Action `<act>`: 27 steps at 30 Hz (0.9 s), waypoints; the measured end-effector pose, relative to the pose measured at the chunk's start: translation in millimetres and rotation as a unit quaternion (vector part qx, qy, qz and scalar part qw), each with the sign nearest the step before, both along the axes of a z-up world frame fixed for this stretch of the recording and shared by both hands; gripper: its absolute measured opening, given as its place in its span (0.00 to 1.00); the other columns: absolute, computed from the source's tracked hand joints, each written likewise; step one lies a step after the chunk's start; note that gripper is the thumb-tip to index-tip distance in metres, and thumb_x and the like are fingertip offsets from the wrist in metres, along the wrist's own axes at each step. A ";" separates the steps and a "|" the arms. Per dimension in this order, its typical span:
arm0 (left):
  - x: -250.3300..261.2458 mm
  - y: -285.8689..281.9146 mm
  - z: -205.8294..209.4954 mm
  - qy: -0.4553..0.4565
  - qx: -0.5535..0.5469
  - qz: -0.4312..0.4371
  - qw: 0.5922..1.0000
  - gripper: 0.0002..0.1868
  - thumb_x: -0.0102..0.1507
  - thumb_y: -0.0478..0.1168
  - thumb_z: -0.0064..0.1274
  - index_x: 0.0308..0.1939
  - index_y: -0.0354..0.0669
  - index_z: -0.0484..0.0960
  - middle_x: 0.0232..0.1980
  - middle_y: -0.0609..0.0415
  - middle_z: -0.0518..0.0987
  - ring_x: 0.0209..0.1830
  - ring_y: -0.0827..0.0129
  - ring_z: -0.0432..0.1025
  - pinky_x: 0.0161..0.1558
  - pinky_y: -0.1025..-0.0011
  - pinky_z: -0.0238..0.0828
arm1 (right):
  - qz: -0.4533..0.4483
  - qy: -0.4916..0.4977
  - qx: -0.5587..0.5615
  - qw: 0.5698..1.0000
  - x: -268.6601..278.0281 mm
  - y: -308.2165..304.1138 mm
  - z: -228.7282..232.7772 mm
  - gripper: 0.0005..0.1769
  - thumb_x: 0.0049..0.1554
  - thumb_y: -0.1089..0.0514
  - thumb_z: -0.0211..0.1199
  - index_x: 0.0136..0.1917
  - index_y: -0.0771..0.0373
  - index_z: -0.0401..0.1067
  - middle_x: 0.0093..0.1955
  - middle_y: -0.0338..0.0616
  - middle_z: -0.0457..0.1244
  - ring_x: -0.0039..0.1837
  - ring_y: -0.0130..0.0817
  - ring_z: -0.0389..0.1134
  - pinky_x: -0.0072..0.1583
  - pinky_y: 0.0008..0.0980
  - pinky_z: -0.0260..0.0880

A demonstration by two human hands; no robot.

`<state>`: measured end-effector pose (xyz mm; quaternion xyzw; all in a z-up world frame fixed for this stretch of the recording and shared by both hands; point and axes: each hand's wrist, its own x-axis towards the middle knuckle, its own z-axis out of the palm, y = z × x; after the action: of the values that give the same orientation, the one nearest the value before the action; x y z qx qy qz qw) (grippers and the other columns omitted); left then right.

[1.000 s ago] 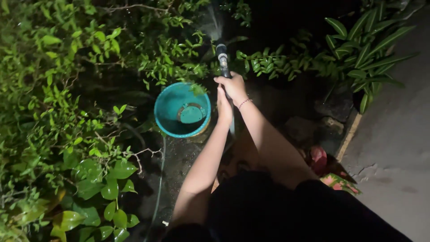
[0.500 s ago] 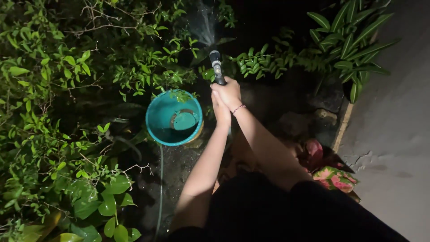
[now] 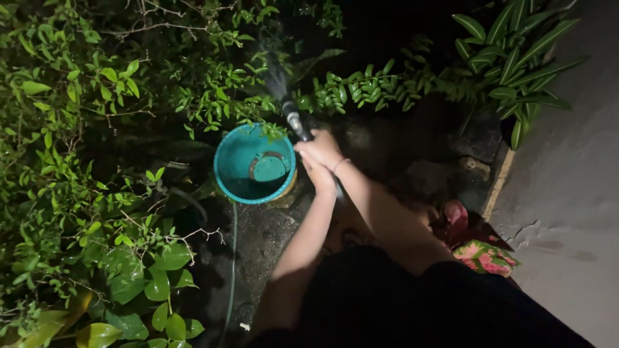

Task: Watering several potted and ground-planted plants in a garden area at night using a hose with a spray nozzle.

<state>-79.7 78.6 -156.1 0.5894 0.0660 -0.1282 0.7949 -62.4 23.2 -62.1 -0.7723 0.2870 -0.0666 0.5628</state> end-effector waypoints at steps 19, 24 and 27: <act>-60.3 27.0 -62.9 0.125 -0.087 0.005 0.988 0.44 0.69 0.71 0.29 0.67 0.35 0.70 0.62 0.50 0.77 0.61 0.64 0.72 0.61 0.67 0.68 | 0.059 0.084 0.022 0.994 -42.6 9.2 -71.0 0.20 0.41 0.48 0.75 0.38 0.66 0.78 0.34 0.45 0.70 0.36 0.33 0.70 0.44 0.35 0.71; -62.2 32.4 -59.2 0.063 -0.129 -0.076 0.987 0.41 0.69 0.69 0.39 0.73 0.41 0.63 0.68 0.49 0.69 0.68 0.63 0.64 0.66 0.66 0.62 | 0.065 -0.016 0.109 0.992 -42.6 -5.8 -95.0 0.16 0.42 0.52 0.75 0.34 0.65 0.74 0.32 0.37 0.66 0.35 0.26 0.65 0.39 0.31 0.66; -53.9 36.7 -23.6 0.062 -0.131 -0.119 0.982 0.43 0.68 0.68 0.40 0.78 0.47 0.53 0.73 0.49 0.65 0.72 0.62 0.60 0.69 0.63 0.59 | 0.090 -0.015 0.092 0.992 -38.2 -9.8 -90.7 0.16 0.42 0.51 0.75 0.33 0.64 0.74 0.32 0.36 0.66 0.35 0.25 0.65 0.39 0.30 0.66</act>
<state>-133.6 115.3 -179.7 0.4749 0.0269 -0.2658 0.8385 -100.6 13.4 -152.8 -0.7392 0.2127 -0.0003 0.6390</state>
